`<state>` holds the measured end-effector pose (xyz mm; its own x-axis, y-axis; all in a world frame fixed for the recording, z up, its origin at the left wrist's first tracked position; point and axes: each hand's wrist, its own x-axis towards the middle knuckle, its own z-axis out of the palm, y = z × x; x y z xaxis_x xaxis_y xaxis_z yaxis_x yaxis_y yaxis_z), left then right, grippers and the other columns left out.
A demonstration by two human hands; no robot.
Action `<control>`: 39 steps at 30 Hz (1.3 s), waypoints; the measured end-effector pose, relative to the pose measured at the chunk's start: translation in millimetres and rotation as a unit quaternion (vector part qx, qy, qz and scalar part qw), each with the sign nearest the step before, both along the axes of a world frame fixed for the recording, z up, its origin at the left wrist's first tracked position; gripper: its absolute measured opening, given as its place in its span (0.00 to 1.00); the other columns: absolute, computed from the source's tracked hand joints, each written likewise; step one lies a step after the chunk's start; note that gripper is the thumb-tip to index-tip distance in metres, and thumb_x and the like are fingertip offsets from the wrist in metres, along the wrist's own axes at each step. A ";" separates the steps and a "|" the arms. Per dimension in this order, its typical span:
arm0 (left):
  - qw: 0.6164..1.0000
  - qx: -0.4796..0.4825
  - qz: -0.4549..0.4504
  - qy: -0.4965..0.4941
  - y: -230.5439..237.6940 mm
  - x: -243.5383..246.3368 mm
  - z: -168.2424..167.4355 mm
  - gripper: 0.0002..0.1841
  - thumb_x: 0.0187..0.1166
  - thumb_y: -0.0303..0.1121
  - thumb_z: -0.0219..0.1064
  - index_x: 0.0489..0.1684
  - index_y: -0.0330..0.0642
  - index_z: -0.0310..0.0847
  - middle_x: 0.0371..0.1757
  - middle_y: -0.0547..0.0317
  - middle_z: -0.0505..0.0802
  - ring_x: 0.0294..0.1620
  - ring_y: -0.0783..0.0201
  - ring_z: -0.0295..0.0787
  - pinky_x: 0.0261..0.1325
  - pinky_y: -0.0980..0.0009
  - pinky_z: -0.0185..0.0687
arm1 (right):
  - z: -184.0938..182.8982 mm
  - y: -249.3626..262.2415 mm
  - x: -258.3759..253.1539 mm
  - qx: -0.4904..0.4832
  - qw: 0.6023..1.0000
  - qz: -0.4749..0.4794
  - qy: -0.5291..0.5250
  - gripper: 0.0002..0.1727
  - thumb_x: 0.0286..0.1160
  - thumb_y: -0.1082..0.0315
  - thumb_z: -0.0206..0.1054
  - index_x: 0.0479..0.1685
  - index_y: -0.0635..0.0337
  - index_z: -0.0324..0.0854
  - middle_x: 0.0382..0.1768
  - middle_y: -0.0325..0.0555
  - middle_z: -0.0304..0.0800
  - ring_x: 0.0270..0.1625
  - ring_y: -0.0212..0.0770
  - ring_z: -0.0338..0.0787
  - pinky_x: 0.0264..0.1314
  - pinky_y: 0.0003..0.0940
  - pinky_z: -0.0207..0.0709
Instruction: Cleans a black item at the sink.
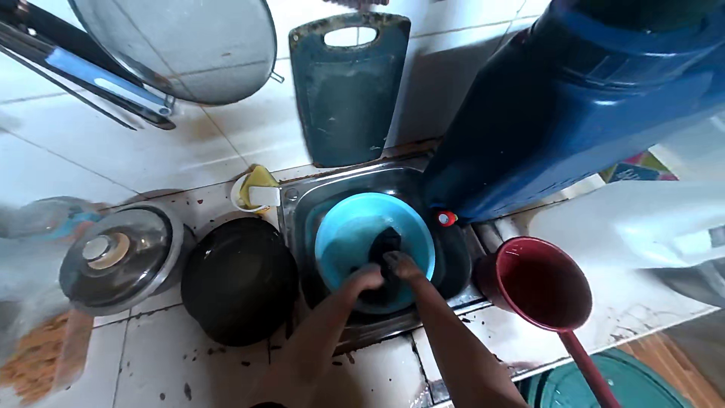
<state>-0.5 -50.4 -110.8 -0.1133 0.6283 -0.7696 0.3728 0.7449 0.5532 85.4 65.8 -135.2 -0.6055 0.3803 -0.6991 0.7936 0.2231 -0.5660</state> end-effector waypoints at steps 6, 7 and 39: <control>0.887 0.284 0.342 -0.124 -22.7 -40.4 64.9 0.14 0.83 0.26 0.54 0.52 0.24 0.82 0.49 0.50 0.89 0.51 0.68 0.85 0.62 0.66 0.81 | -26.0 -4.7 -1.3 -0.326 0.846 -0.349 0.238 0.37 0.95 0.42 0.31 0.63 0.62 0.79 0.45 0.50 0.93 0.46 0.41 0.92 0.49 0.43 0.88; 0.859 0.261 0.415 -0.149 -27.6 -45.6 56.8 0.17 0.89 0.31 0.50 0.59 0.26 0.79 0.51 0.48 0.89 0.51 0.63 0.87 0.59 0.62 0.84 | -16.7 -6.6 -7.0 -0.357 0.835 -0.353 0.224 0.37 0.93 0.40 0.32 0.68 0.59 0.77 0.49 0.52 0.91 0.48 0.45 0.91 0.48 0.48 0.86; 0.695 0.171 0.663 -0.220 -4.8 -19.5 -47.4 0.39 0.93 0.61 0.29 0.95 0.44 0.46 0.90 0.39 0.64 0.87 0.44 0.64 0.80 0.42 0.67 | -29.7 -31.9 -50.8 0.046 0.996 0.040 0.068 0.31 0.80 0.72 0.64 0.85 0.53 0.71 0.84 0.65 0.68 0.83 0.64 0.73 0.81 0.58 0.71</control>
<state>-20.0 -55.1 -158.2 -0.5688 0.3508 -0.7440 -0.7766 0.0690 0.6262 34.7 33.9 -164.9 -0.7235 0.3853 -0.5728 0.6883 0.3394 -0.6411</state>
